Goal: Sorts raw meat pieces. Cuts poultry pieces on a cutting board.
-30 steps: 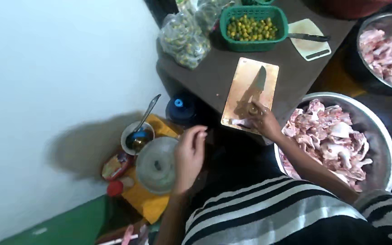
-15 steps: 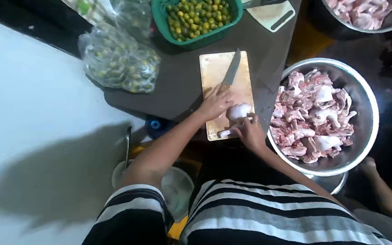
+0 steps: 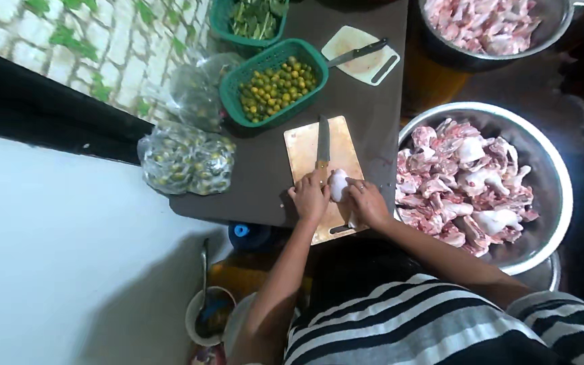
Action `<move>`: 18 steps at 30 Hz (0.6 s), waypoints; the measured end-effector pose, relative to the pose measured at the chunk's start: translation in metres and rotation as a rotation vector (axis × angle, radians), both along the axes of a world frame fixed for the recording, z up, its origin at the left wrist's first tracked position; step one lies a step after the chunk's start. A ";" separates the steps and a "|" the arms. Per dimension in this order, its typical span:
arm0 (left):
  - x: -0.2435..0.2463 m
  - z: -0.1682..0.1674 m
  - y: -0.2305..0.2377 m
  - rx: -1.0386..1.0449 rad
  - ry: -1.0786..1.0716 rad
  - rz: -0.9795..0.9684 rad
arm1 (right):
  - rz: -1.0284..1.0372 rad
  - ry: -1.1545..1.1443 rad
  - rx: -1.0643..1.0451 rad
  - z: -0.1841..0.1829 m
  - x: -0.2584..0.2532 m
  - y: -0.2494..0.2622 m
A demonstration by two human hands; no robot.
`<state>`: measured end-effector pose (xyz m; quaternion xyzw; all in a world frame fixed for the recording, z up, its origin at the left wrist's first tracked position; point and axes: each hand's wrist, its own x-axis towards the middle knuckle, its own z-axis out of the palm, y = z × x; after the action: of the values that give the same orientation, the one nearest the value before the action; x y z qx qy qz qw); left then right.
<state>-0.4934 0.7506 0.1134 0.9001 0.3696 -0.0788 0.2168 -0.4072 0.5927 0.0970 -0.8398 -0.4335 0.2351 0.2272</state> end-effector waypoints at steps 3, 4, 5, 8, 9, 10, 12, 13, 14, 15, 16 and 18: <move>0.003 0.007 0.007 -0.106 0.049 0.117 | -0.021 0.068 -0.049 0.005 -0.002 -0.002; 0.000 0.009 0.011 -0.127 0.084 0.130 | -0.043 0.089 -0.037 0.005 -0.004 -0.003; -0.004 0.010 0.017 -0.144 0.120 0.124 | -0.077 0.110 -0.019 0.005 -0.005 -0.004; -0.022 0.021 0.038 -0.192 0.091 0.082 | -0.246 0.162 0.091 0.001 -0.010 -0.010; -0.030 0.029 0.045 -0.199 0.041 0.080 | -0.310 0.165 0.137 -0.003 -0.013 -0.013; -0.039 0.038 0.053 -0.188 -0.019 0.072 | -0.368 0.168 0.169 -0.008 -0.015 -0.015; -0.052 0.065 0.069 -0.106 -0.173 0.019 | -0.457 0.176 0.198 -0.011 -0.019 -0.016; -0.056 0.081 0.077 -0.060 -0.262 -0.029 | -0.485 0.174 0.199 -0.010 -0.021 -0.016; -0.057 0.095 0.085 -0.022 -0.365 -0.089 | -0.511 0.161 0.203 -0.010 -0.023 -0.014; -0.056 0.108 0.094 0.014 -0.474 -0.149 | -0.535 0.141 0.206 -0.009 -0.025 -0.011; -0.052 0.121 0.102 0.040 -0.570 -0.194 | -0.559 0.123 0.201 -0.007 -0.029 -0.006; -0.034 0.136 0.112 0.066 -0.694 -0.228 | -0.597 0.087 0.190 -0.006 -0.034 0.001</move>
<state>-0.5273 0.8629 0.2492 0.9151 0.1738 0.2194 0.2901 -0.4416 0.5937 0.0912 -0.8940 -0.1778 0.1521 0.3821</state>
